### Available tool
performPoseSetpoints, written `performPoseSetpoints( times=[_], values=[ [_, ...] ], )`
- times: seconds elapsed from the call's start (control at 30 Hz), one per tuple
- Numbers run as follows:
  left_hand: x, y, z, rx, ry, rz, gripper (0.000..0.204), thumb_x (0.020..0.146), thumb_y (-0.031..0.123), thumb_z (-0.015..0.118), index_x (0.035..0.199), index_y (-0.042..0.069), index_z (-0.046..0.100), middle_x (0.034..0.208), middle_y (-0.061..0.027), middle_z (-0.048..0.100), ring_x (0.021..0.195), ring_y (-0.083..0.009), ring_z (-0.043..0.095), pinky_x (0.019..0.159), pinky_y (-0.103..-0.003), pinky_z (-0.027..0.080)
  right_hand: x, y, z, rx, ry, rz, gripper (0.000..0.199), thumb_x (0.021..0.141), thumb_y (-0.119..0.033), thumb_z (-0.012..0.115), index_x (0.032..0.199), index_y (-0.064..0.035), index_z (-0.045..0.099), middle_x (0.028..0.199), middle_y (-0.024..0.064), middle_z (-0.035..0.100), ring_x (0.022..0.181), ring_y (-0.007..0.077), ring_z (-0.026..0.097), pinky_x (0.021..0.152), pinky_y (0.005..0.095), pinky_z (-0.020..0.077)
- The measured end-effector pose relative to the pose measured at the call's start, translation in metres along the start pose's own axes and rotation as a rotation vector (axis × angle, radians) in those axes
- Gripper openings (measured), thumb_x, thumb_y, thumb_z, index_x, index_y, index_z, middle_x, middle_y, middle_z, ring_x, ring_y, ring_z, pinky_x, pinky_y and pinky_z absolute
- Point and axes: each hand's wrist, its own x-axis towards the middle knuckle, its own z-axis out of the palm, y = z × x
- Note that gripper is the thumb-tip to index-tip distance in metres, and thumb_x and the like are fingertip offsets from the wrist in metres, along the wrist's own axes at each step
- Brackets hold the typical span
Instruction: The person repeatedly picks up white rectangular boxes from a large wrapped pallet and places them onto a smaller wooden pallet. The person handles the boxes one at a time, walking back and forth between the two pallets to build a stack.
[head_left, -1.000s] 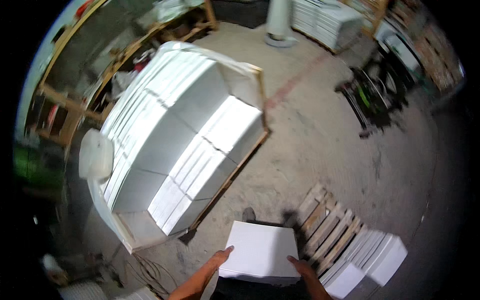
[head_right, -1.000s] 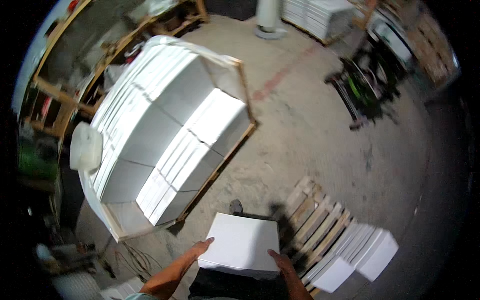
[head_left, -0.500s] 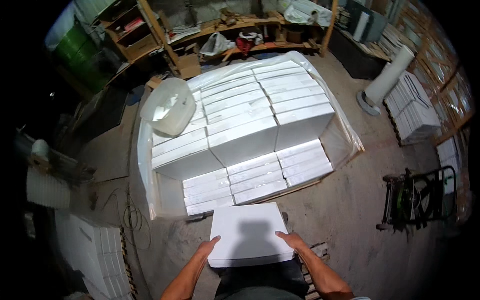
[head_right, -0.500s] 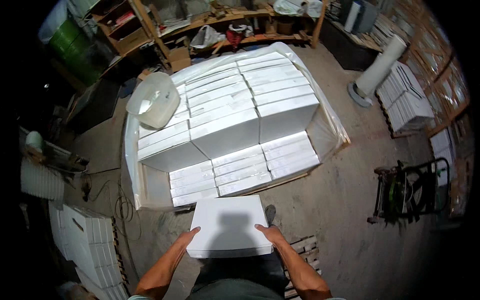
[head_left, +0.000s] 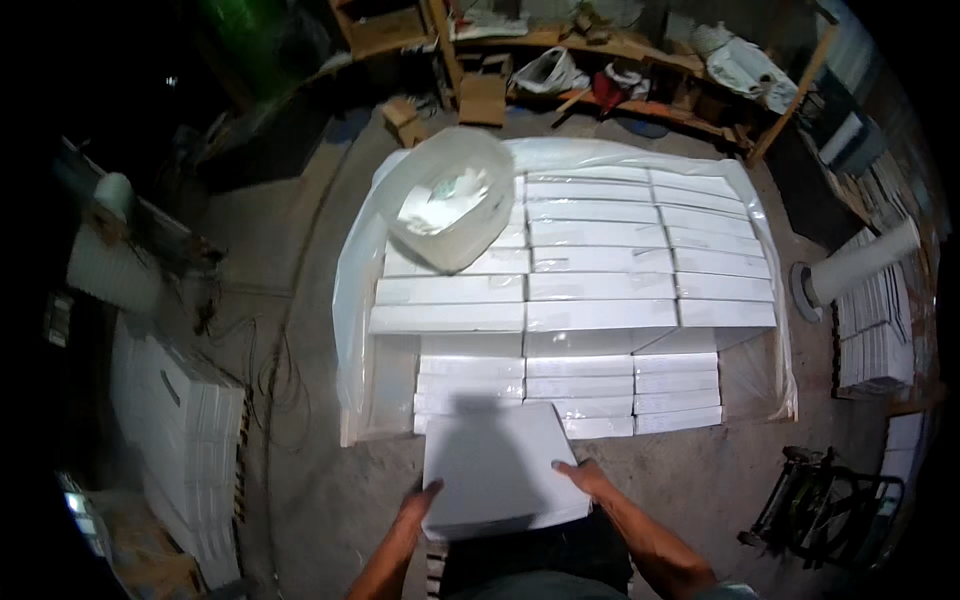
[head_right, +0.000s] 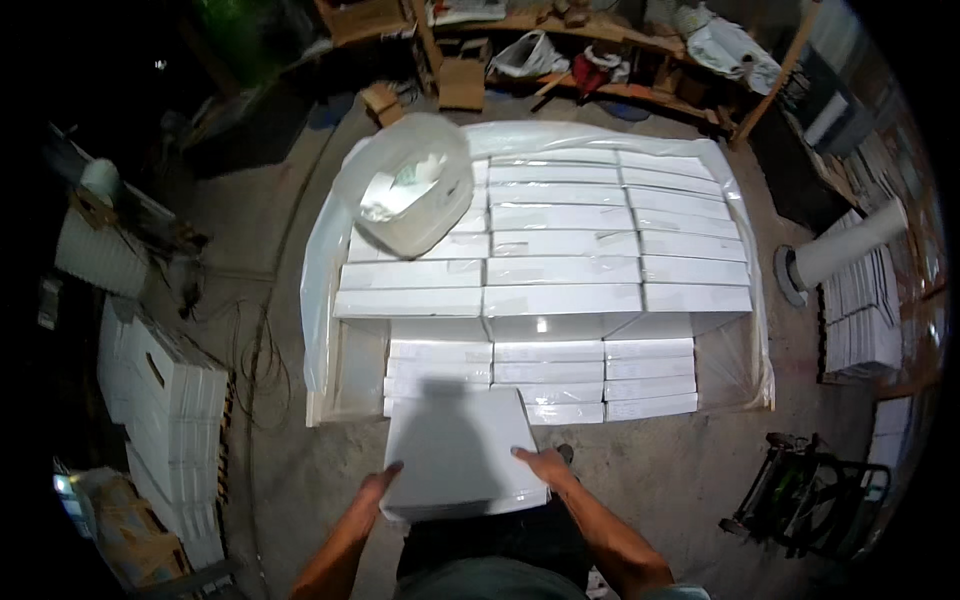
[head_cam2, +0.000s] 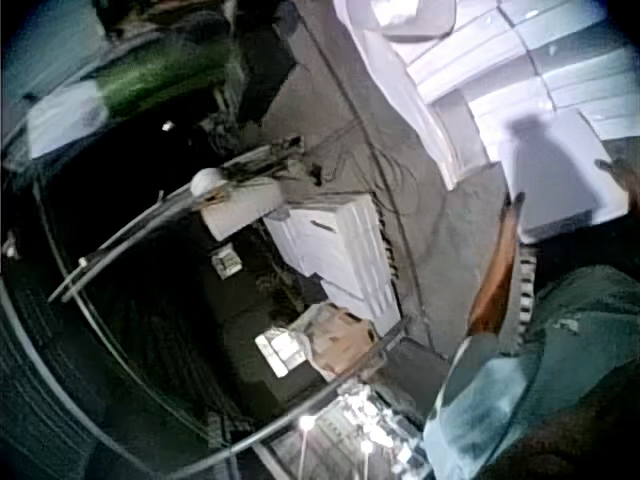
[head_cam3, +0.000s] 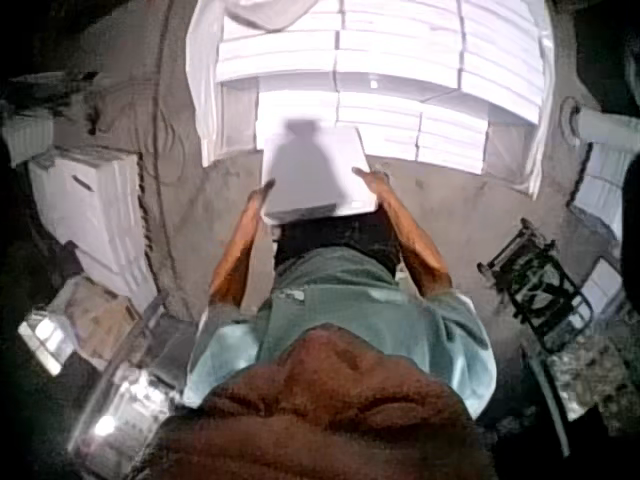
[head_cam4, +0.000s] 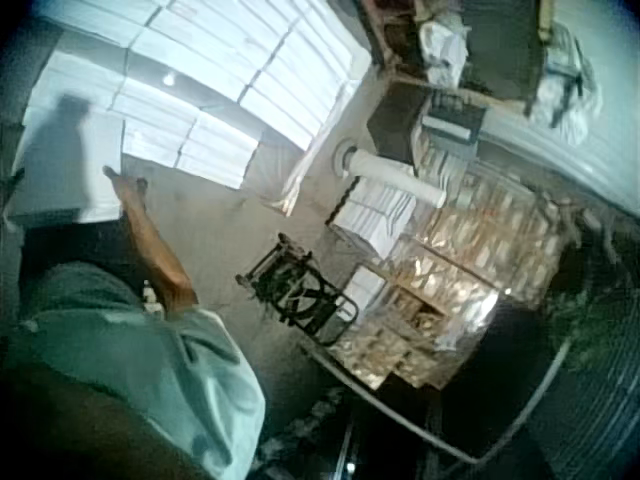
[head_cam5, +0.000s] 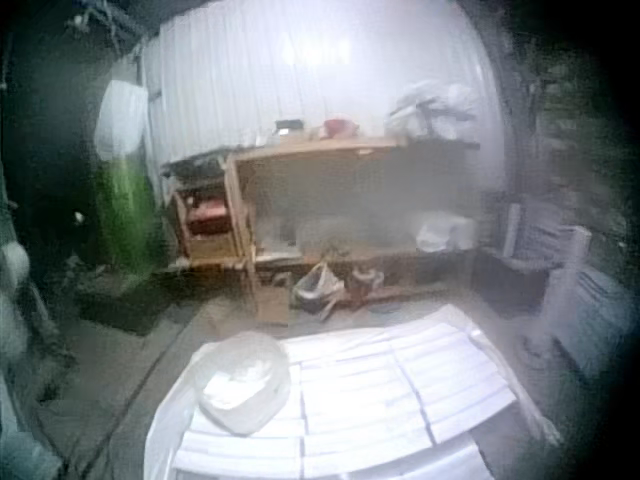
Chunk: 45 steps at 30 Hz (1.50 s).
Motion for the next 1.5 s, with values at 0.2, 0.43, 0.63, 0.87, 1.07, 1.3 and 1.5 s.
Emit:
performPoseSetpoints(
  times=[0.2, 0.43, 0.63, 0.87, 1.07, 1.3, 1.5],
  values=[
    [0.082, 0.044, -0.038, -0.167, -0.077, -0.153, 0.06, 0.082, 0.034, 0.064, 0.117, -0.012, 0.047, 0.112, -0.0191, 0.056, 0.094, -0.0284, 0.058, 0.078, -0.035, 0.048, 0.047, -0.091, 0.018, -0.16, 0.048, 0.083, 0.077, 0.069, -0.058, 0.064, 0.095, 0.0152, 0.06, 0.09, 0.0223, 0.063, 0.083, 0.0288, 0.062, 0.076, 0.0349, 0.0467],
    [0.134, 0.092, -0.046, -0.397, -0.121, -0.142, 0.054, 0.083, 0.026, 0.062, 0.121, -0.008, 0.045, 0.11, -0.0165, 0.055, 0.094, -0.0253, 0.055, 0.081, -0.033, 0.045, 0.101, -0.13, 0.015, 0.124, -0.098, 0.143, 0.075, 0.07, -0.056, 0.066, 0.097, 0.0131, 0.06, 0.09, 0.02, 0.063, 0.082, 0.0275, 0.061, 0.073, 0.0328, 0.0474],
    [0.102, 0.116, -0.063, -0.65, -0.003, -0.105, 0.05, 0.086, 0.043, 0.05, 0.119, 0.006, 0.049, 0.107, -0.0076, 0.056, 0.095, -0.0232, 0.054, 0.079, -0.037, 0.044, 0.076, -0.184, 0.022, 0.235, -0.112, 0.16, 0.066, 0.079, -0.048, 0.061, 0.105, 0.0121, 0.057, 0.1, 0.0198, 0.061, 0.087, 0.0284, 0.06, 0.076, 0.0334, 0.047],
    [0.061, 0.162, -0.046, -0.863, 0.029, 0.099, 0.045, 0.092, 0.044, 0.041, 0.117, 0.008, 0.049, 0.108, -0.0078, 0.055, 0.097, -0.0232, 0.054, 0.08, -0.039, 0.046, 0.116, -0.15, 0.035, 0.892, -0.061, 0.215, 0.054, 0.09, -0.041, 0.047, 0.113, 0.0073, 0.051, 0.106, 0.0189, 0.058, 0.101, 0.0259, 0.054, 0.087, 0.0371, 0.0433],
    [0.08, 0.145, -0.034, -0.885, -0.18, 0.263, 0.067, 0.088, 0.053, 0.044, 0.136, 0.009, 0.029, 0.135, -0.0109, 0.035, 0.123, -0.0293, 0.035, 0.1, -0.048, 0.032, 0.103, -0.141, 0.048, 1.249, -0.18, 0.048, 0.047, 0.095, -0.039, 0.034, 0.121, -0.0013, 0.047, 0.11, 0.0128, 0.057, 0.1, 0.0245, 0.054, 0.087, 0.0376, 0.0442],
    [0.061, 0.153, -0.013, -1.024, -0.144, 0.127, 0.083, 0.081, 0.059, 0.051, 0.14, 0.01, 0.019, 0.14, -0.0127, 0.024, 0.129, -0.03, 0.026, 0.104, -0.047, 0.026, 0.103, -0.137, 0.04, 1.068, -0.369, 0.082, 0.047, 0.092, -0.035, 0.042, 0.124, -0.0004, 0.044, 0.112, 0.0134, 0.055, 0.099, 0.0238, 0.054, 0.085, 0.0353, 0.0442],
    [0.071, 0.126, -0.013, -0.993, 0.069, 0.011, 0.07, 0.085, 0.045, 0.054, 0.134, 0.003, 0.029, 0.132, -0.0144, 0.035, 0.122, -0.0297, 0.035, 0.098, -0.044, 0.033, 0.089, -0.139, 0.054, 0.886, -0.304, 0.06, 0.049, 0.087, -0.034, 0.051, 0.122, -0.0011, 0.044, 0.113, 0.0147, 0.053, 0.1, 0.0242, 0.053, 0.084, 0.0359, 0.0446]
  ],
)
